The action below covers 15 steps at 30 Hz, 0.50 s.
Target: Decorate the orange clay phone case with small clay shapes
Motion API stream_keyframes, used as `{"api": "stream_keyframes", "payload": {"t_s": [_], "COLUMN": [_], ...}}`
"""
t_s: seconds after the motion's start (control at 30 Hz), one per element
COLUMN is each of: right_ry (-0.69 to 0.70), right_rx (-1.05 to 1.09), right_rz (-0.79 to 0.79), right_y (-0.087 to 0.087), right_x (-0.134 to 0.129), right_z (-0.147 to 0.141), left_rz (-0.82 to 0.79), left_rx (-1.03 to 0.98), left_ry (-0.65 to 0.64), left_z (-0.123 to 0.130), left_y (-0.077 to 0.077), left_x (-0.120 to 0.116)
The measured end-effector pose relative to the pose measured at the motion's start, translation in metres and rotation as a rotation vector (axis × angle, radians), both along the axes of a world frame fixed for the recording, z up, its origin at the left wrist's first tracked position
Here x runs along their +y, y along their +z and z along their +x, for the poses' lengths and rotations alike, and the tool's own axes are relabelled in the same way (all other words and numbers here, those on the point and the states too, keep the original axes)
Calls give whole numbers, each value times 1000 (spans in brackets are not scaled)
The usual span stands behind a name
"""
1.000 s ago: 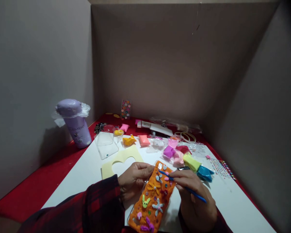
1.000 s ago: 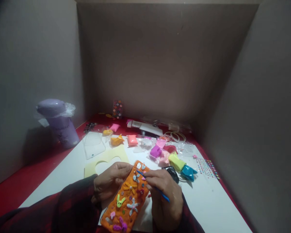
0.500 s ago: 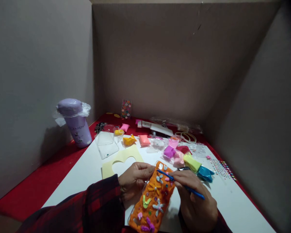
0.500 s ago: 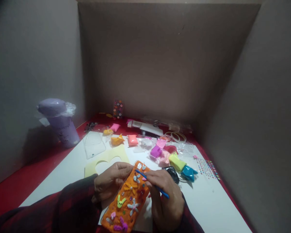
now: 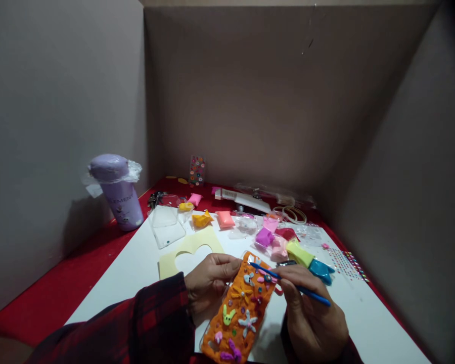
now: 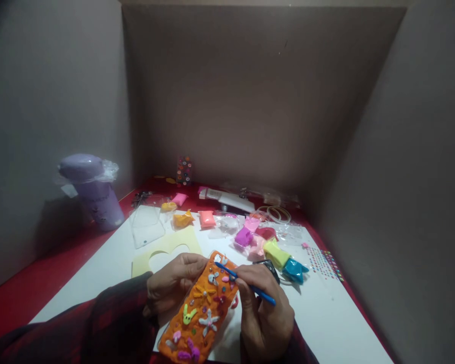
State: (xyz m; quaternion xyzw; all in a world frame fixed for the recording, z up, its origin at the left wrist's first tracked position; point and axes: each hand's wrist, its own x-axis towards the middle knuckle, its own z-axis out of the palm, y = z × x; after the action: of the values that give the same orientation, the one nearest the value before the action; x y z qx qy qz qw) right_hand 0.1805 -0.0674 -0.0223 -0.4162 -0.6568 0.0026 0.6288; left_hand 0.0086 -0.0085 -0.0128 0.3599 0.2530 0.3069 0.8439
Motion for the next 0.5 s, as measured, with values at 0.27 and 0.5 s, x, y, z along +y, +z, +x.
{"api": "stream_keyframes", "payload": {"t_s": [0.27, 0.5], "right_ry": [94, 26], "right_rx": [-31, -28], "right_rz": [-42, -72], "right_y": [2, -3], "right_x": [0, 0], "right_z": [-1, -1], "left_rz": [23, 17], "left_rx": [25, 18], "left_ry": [15, 20], "left_z": [0, 1], "left_y": [2, 1], "left_x": [-1, -2]}}
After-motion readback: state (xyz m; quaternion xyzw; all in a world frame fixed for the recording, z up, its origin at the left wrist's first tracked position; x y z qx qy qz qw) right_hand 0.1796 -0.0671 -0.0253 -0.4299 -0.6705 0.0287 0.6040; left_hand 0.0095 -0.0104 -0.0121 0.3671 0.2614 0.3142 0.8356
